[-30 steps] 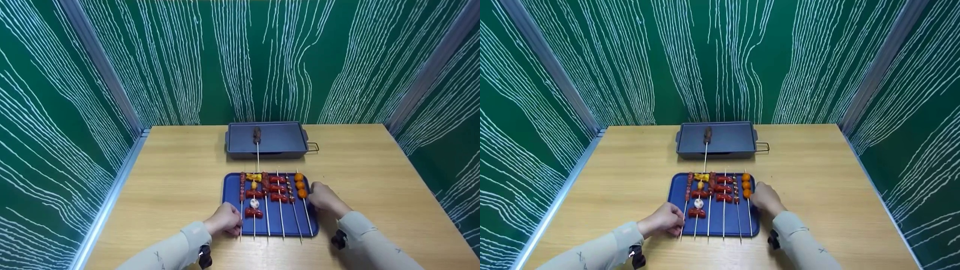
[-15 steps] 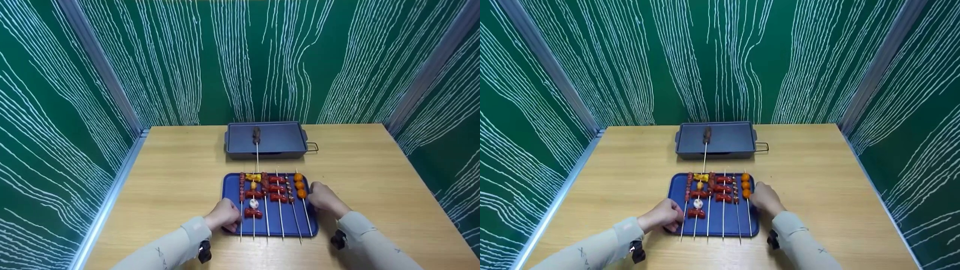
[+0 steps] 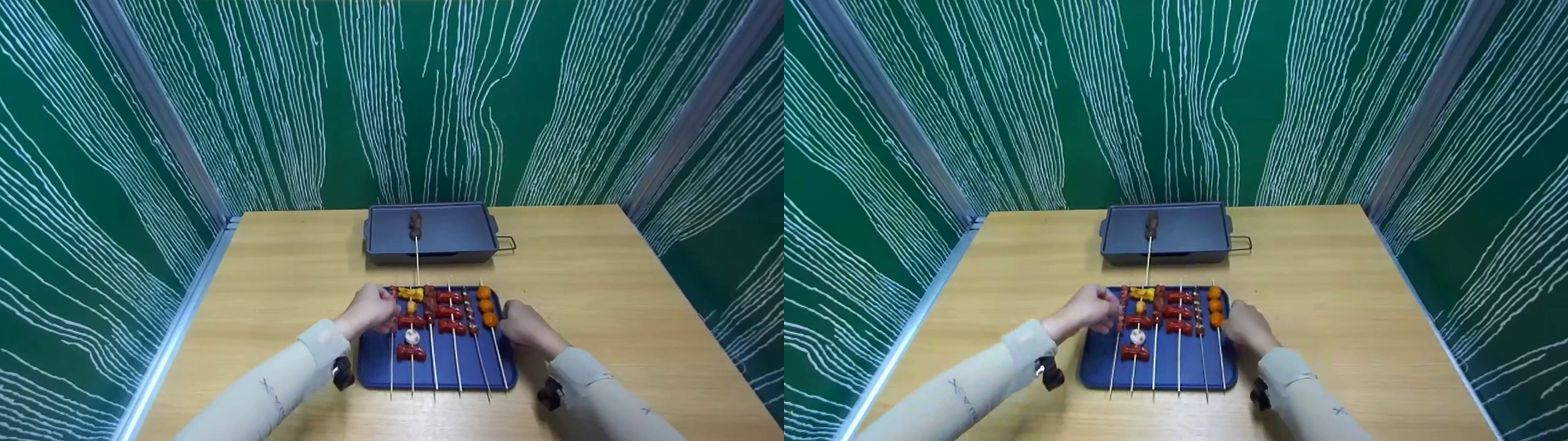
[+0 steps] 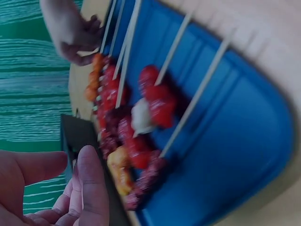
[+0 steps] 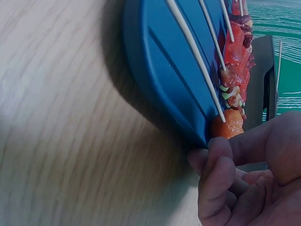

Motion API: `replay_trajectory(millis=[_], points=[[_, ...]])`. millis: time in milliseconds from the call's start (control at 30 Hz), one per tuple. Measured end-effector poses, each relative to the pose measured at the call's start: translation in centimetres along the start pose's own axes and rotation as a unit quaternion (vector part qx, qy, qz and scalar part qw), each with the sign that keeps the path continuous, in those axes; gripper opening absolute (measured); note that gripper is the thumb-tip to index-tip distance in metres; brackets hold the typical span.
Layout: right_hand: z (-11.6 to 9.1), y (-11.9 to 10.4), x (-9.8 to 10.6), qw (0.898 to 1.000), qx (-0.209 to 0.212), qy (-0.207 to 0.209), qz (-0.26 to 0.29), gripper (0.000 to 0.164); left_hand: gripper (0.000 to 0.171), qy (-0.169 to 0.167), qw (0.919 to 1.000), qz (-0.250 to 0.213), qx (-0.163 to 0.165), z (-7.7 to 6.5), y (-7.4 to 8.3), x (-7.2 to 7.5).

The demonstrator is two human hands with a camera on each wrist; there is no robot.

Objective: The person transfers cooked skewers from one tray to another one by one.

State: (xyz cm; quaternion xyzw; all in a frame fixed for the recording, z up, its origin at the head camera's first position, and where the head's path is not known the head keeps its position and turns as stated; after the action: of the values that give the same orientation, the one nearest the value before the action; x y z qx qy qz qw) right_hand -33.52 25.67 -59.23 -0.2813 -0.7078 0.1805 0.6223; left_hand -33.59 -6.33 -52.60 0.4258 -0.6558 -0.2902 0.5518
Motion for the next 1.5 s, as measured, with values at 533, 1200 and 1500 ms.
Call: replay_trajectory(millis=[533,1200,1500], points=[[0.2,-0.1,-0.1,1.0,0.007,0.006,-0.01,0.016,0.005,0.037,0.9969,-0.07,-0.004,4.7,2.8,-1.4],[0.0,-0.5,0.3,1.0,0.009,0.01,0.012,0.015,0.028,-0.021,0.9816,-0.173,0.077,8.3,3.5,-3.5],[0.0,-0.2,0.2,1.0,0.006,0.009,0.021,0.01,0.031,-0.041,0.9823,-0.165,0.078,8.5,3.4,-5.0]])
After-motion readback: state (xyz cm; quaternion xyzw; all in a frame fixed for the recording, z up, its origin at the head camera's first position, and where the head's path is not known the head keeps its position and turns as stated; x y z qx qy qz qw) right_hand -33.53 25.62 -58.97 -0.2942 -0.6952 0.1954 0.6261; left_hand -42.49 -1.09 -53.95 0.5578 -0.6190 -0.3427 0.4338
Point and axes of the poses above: each hand's wrist, its own z-axis towards the middle knuckle, its own x-axis out of the back of the hand, y = z × x, the point moved 7 cm from there along z, towards the middle knuckle, and after that the axes turned 14 degrees about y, right-handed, at the moved point
